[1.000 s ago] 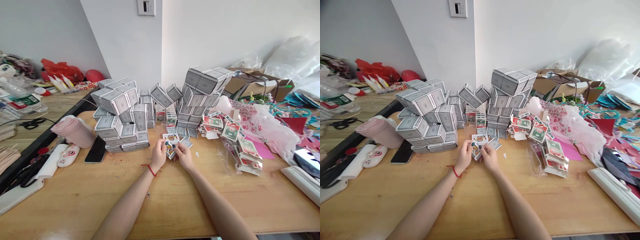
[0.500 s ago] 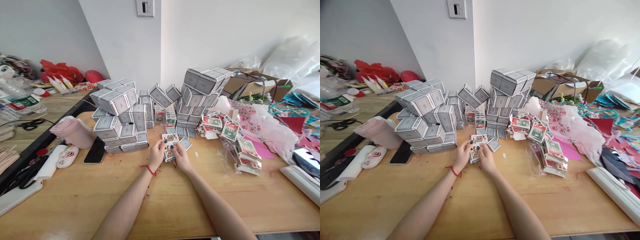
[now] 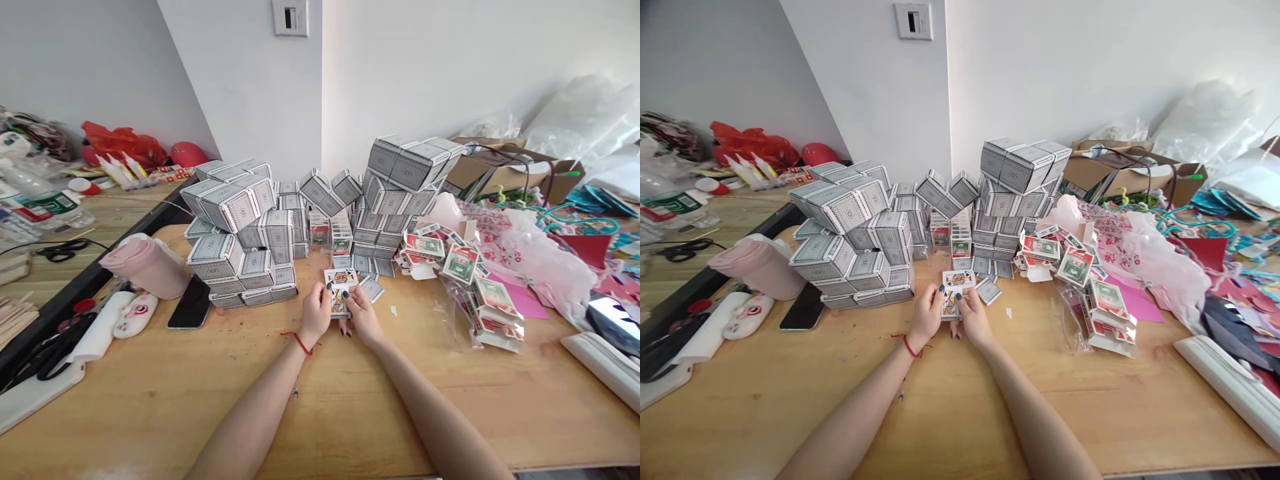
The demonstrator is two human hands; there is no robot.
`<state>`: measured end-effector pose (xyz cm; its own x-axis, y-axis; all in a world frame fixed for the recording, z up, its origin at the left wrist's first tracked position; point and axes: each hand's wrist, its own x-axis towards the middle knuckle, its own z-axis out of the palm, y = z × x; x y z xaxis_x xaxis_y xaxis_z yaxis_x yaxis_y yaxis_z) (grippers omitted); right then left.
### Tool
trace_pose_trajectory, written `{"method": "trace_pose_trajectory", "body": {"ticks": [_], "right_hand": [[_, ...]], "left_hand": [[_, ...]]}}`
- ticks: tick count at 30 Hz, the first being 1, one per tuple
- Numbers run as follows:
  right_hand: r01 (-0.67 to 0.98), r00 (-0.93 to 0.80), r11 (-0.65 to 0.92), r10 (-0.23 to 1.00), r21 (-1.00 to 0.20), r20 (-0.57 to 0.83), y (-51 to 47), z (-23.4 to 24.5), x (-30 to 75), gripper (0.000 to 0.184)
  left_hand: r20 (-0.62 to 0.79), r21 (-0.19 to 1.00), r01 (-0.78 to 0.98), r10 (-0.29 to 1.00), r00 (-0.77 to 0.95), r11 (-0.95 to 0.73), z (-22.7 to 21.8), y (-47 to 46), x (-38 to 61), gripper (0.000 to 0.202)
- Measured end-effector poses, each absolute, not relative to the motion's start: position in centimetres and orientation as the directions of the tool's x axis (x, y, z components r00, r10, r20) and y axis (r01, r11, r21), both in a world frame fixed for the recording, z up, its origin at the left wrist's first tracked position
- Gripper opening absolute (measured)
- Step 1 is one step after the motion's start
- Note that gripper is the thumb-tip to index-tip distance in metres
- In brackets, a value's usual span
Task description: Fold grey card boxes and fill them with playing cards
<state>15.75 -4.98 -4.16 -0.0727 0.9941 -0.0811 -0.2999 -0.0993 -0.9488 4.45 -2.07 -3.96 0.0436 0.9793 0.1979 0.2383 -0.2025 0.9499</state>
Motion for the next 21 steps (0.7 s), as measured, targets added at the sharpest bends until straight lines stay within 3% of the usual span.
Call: {"method": "trace_pose_trajectory", "body": {"ticks": [9,14,21], "right_hand": [[-0.358,0.007,-0.080,0.996,-0.930,-0.088,-4.90,-4.37,15.81,0.023],[-0.339,0.005,-0.099,0.994,-0.936,-0.107,-4.91,-4.35,15.80,0.024],[-0.382,0.010,-0.106,0.993,-0.918,-0.119,-5.07,-3.81,15.64,0.018]], "left_hand": [[0.198,0.961,0.158,0.963,0.183,-0.228,-3.65,-2.52,4.32,0.019],[0.186,0.968,0.144,0.975,0.124,-0.203,-3.74,-2.48,4.55,0.016],[0.139,0.990,-0.013,0.980,0.142,-0.139,-3.90,-2.30,4.95,0.016]]}}
